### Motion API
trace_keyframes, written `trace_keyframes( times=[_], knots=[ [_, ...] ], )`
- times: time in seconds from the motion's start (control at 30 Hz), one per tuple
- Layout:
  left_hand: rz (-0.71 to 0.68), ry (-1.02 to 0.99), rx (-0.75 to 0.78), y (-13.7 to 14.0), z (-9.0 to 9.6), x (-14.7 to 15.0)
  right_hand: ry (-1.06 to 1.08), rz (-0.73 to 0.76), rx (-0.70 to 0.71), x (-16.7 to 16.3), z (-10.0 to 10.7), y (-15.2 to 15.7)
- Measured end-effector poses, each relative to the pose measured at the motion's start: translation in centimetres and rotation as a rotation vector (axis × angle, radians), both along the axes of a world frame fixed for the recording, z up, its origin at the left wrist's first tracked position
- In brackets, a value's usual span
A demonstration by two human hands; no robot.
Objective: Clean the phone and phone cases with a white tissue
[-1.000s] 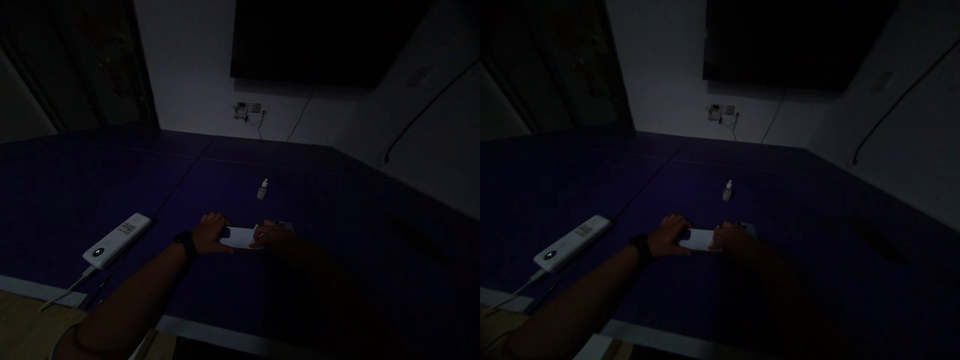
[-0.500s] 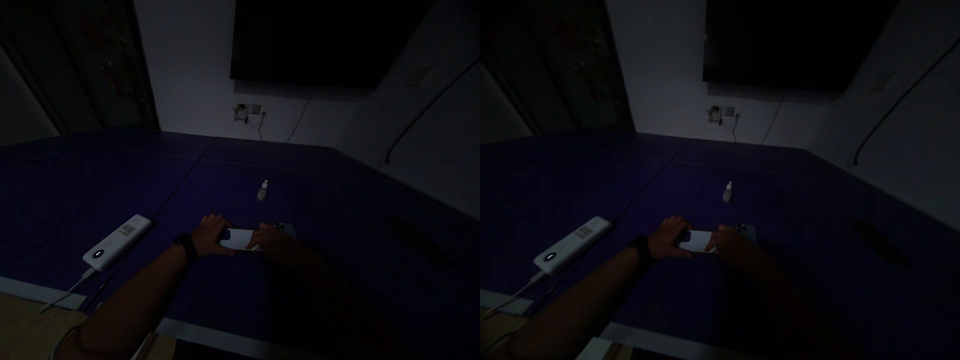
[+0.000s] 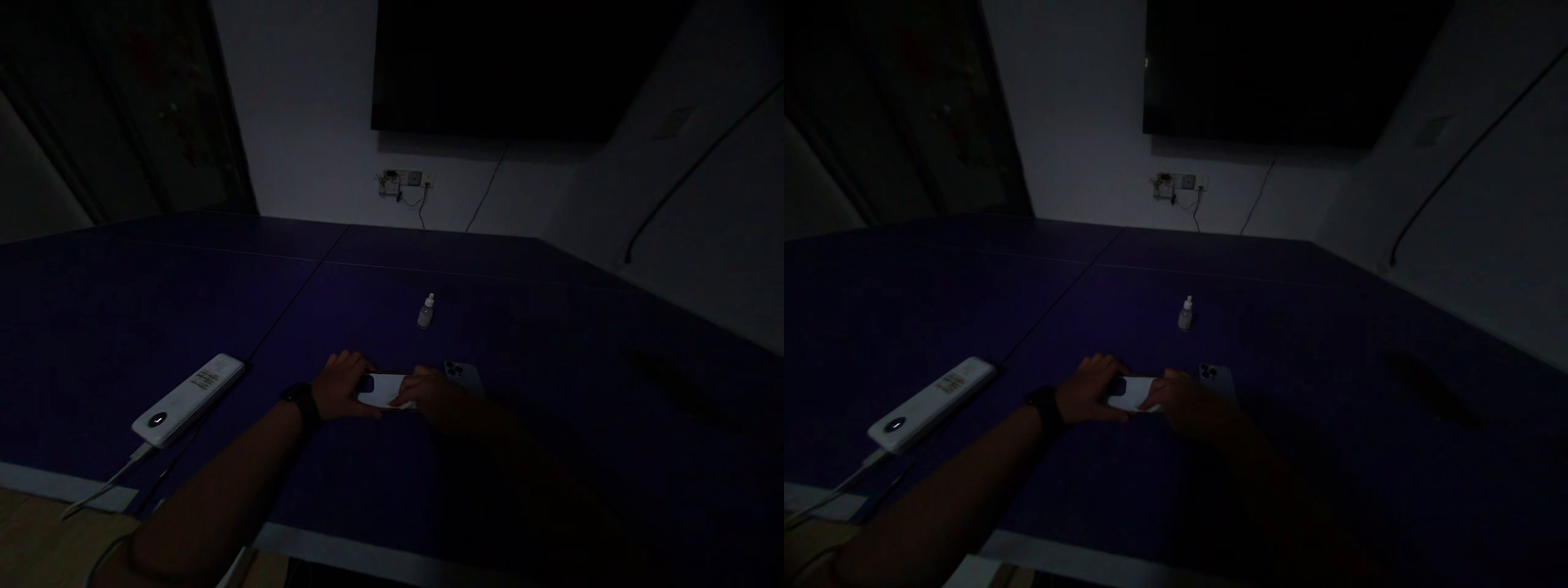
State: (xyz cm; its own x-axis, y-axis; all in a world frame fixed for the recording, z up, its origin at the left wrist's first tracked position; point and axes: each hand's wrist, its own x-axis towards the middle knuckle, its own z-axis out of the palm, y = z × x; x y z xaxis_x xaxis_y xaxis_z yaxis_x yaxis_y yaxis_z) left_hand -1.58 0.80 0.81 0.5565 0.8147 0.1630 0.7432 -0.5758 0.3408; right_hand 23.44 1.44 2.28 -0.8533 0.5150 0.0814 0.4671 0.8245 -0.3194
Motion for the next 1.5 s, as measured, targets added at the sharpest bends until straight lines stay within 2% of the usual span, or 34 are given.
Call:
trace_keyframes(
  times=[0.1, 0.27, 0.5, 0.67, 0.8, 0.9, 1.13, 1.33, 1.4, 1.5],
  knots=[
    [-0.01, -0.005, -0.004, 0.1, -0.1, 0.0, 0.015, 0.005, 0.03, -0.4, -0.2, -0.1],
    [-0.013, 0.007, 0.005, 0.1, -0.2, 0.0, 0.073, 0.031, 0.049, -3.9, -0.8, -1.6],
    [-0.01, 0.009, -0.015, -0.1, 0.2, 0.1, -0.001, -0.011, 0.014, -2.1, 0.2, -0.7],
    [-0.015, -0.006, -0.002, 0.1, 0.0, 0.0, 0.027, 0.026, 0.052, -4.0, -0.3, -1.5],
    [-0.027, 0.002, -0.016, 0.1, 0.0, 0.0, -0.041, -0.057, 0.147, -4.7, -0.2, -2.0],
    [-0.034, -0.002, -0.023, 0.2, 0.1, 0.0, -0.093, -0.111, 0.189, -4.3, 0.1, -2.1],
    [-0.025, -0.013, -0.024, 0.2, 0.0, -0.1, -0.092, -0.048, 0.145, -1.8, 0.6, -1.9],
    [-0.034, -0.029, -0.035, 0.1, -0.1, -0.1, -0.214, -0.195, 0.135, 2.5, 0.8, 0.0],
    [-0.035, -0.034, -0.036, 0.2, -0.2, -0.1, -0.231, -0.196, 0.169, 2.5, 0.5, 0.2],
    [-0.04, -0.032, -0.036, 0.3, -0.3, -0.2, -0.215, -0.154, 0.25, 0.6, -0.2, -0.1]
  ],
)
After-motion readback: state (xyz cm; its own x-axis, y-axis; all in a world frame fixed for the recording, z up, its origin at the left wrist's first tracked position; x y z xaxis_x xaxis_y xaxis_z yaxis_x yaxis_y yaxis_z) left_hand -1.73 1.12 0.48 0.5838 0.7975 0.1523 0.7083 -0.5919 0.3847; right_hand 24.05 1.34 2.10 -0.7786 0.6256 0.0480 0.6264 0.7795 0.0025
